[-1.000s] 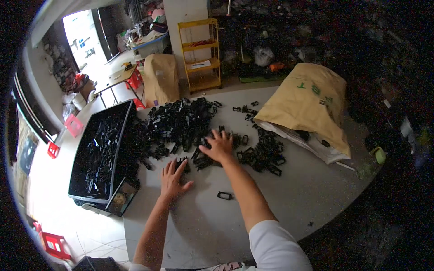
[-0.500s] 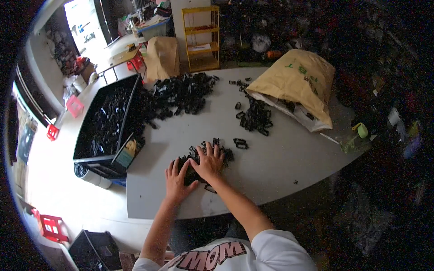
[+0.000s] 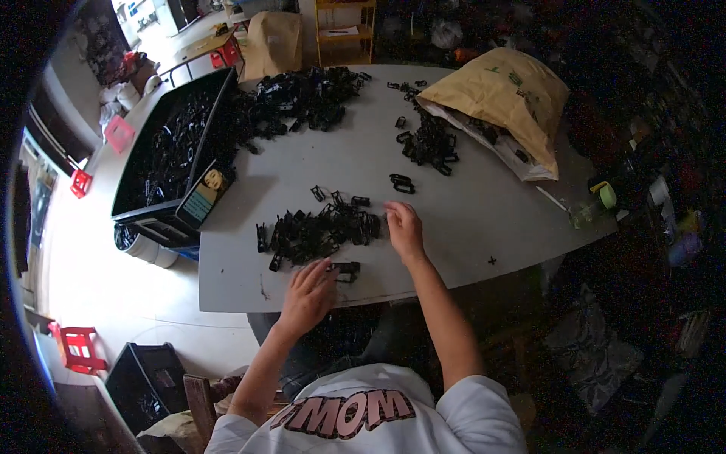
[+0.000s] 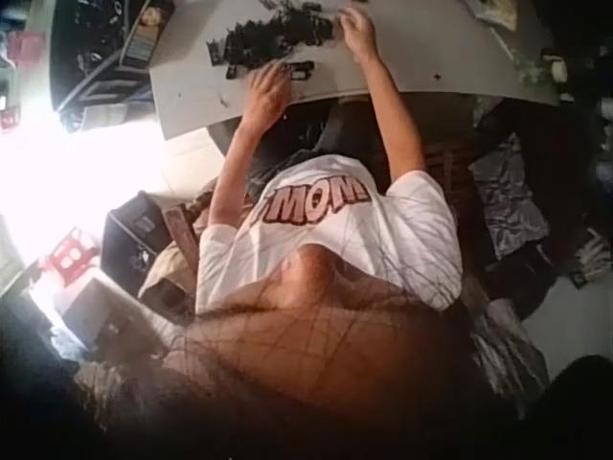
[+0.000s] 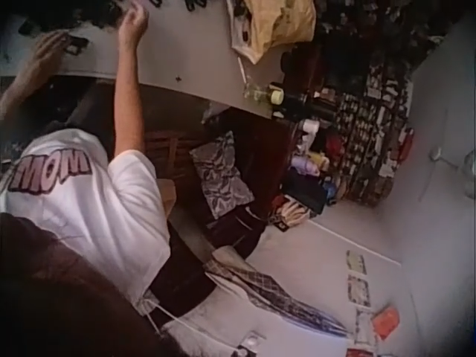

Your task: The recorder is manually assembling small black hardware clips on a workbench.

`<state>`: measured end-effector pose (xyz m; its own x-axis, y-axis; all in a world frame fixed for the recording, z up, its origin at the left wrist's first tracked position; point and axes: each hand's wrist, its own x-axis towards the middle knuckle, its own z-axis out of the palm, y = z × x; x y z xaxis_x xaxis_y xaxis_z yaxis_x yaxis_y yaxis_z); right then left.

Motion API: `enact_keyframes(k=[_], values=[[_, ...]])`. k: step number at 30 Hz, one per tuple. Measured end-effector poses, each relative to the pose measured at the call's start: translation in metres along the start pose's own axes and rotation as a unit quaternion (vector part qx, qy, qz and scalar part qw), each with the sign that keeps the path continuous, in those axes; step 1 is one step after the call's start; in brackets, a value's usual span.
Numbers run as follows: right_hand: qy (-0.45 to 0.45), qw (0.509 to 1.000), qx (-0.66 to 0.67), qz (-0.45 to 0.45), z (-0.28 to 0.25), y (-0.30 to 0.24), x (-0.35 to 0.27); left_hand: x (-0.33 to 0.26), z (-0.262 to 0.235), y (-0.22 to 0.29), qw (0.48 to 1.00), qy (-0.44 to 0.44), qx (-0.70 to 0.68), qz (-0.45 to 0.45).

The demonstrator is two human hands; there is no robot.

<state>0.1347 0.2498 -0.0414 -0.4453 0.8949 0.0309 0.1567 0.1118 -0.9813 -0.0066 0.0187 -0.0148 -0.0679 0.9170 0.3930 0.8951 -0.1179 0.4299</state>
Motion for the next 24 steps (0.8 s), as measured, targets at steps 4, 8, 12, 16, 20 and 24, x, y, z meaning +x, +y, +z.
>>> enact_keyframes(k=[4,8,12,16,20,24], values=[[0.024,0.971,-0.186,-0.149,0.007,-0.018,-0.031,0.008,0.007,-0.003,0.997,-0.057,0.042,-0.025],[0.020,0.916,-0.314,-0.250,0.029,-0.022,-0.047,0.013,0.006,-0.004,0.999,-0.013,0.031,-0.033],[0.042,0.937,-0.263,-0.225,0.022,-0.021,-0.049,0.002,0.009,-0.005,0.990,0.131,-0.022,-0.046],[0.059,0.981,-0.120,-0.139,0.004,-0.011,-0.065,0.002,0.005,-0.008,0.987,0.131,-0.062,-0.066],[0.011,0.988,-0.149,-0.049,0.001,-0.012,-0.088,0.014,0.011,0.000,0.987,0.116,-0.095,-0.063],[0.049,0.932,-0.301,-0.198,0.018,-0.041,-0.097,0.009,0.007,0.001,0.983,0.136,-0.097,-0.074]])
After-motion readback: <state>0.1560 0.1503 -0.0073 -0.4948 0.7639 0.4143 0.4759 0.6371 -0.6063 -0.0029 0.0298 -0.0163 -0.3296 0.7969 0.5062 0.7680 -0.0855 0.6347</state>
